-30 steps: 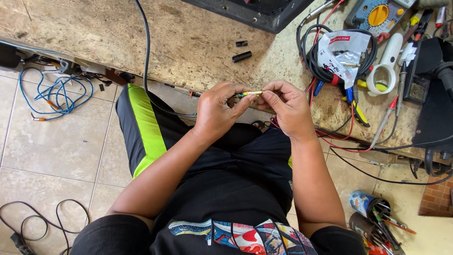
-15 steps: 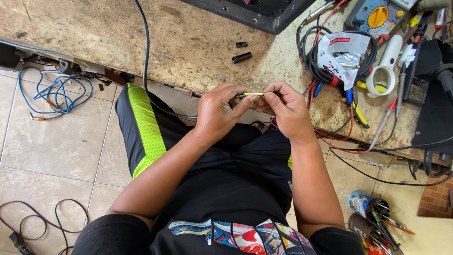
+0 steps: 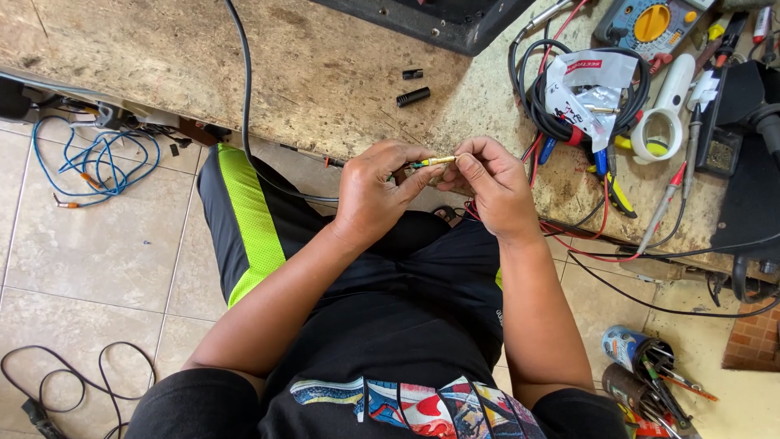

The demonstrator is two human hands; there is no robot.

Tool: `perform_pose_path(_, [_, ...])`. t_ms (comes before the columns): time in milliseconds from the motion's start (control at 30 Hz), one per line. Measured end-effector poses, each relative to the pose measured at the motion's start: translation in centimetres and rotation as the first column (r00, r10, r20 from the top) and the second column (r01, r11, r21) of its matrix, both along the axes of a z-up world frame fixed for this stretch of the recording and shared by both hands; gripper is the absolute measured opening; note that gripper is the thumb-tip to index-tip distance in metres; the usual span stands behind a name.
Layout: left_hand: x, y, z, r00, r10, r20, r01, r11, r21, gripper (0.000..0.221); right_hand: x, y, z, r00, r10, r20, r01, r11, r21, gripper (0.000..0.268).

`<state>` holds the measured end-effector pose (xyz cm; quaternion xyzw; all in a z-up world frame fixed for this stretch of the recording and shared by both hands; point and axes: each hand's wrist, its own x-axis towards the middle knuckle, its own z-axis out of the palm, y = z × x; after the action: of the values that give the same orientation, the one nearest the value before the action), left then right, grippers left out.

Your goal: Repairing and preparing an audio cable for testing by stripping wires and soldering them to a connector on an electronics workbench.

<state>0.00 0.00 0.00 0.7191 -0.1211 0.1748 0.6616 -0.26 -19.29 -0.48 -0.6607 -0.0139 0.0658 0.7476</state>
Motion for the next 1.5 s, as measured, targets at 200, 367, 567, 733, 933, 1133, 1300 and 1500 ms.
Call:
perform_pose_path(200, [0.0,0.0,0.0,0.997,-0.014,-0.072,0.016,1.000,0.016,0.012,-0.1,0.3,0.4,0.999,-0.028,0.023,0.028,0.999,-0.022,0.018])
perform_pose_path(367, [0.2,0.1,1.4,0.783,-0.368,-0.501,0.025,0.824,-0.566,0.019,-1.1,2.3,2.5,0.998,-0.021,0.054,0.023,0.999,-0.036,0.023])
perform_pose_path(567, [1.4,1.3,3.8,0.694,-0.571,-0.438,-0.108,0.519,-0.848,0.026,-4.0,5.2,2.1,0.992,0.125,-0.030,-0.124,0.992,0.023,0.026])
perform_pose_path(733, [1.6,1.6,2.6,0.703,-0.640,-0.310,-0.074,0.369,-0.927,0.033,-4.9,6.3,1.3,0.982,0.187,-0.036,-0.185,0.981,0.056,0.021])
perform_pose_path(933, [0.7,1.5,3.6,0.845,-0.487,-0.220,0.110,0.561,-0.821,0.035,-5.0,6.7,-0.9,1.000,0.018,0.007,-0.018,1.000,-0.007,0.016])
perform_pose_path(1133, [0.8,3.1,3.4,0.856,-0.411,-0.315,0.233,0.849,-0.474,0.041,-5.7,7.7,-0.6,0.976,-0.028,-0.216,0.099,0.940,0.326,0.019])
perform_pose_path(1300, [0.4,2.6,2.0,0.812,-0.452,-0.370,0.195,0.807,-0.558,0.046,-5.9,6.8,-2.0,0.965,0.061,-0.255,0.073,0.871,0.485,0.028])
perform_pose_path(1500, [0.7,2.7,0.9,0.879,-0.377,-0.291,0.176,0.825,-0.537,0.044,-5.8,6.9,0.1,0.982,-0.026,-0.188,0.111,0.881,0.460,0.020])
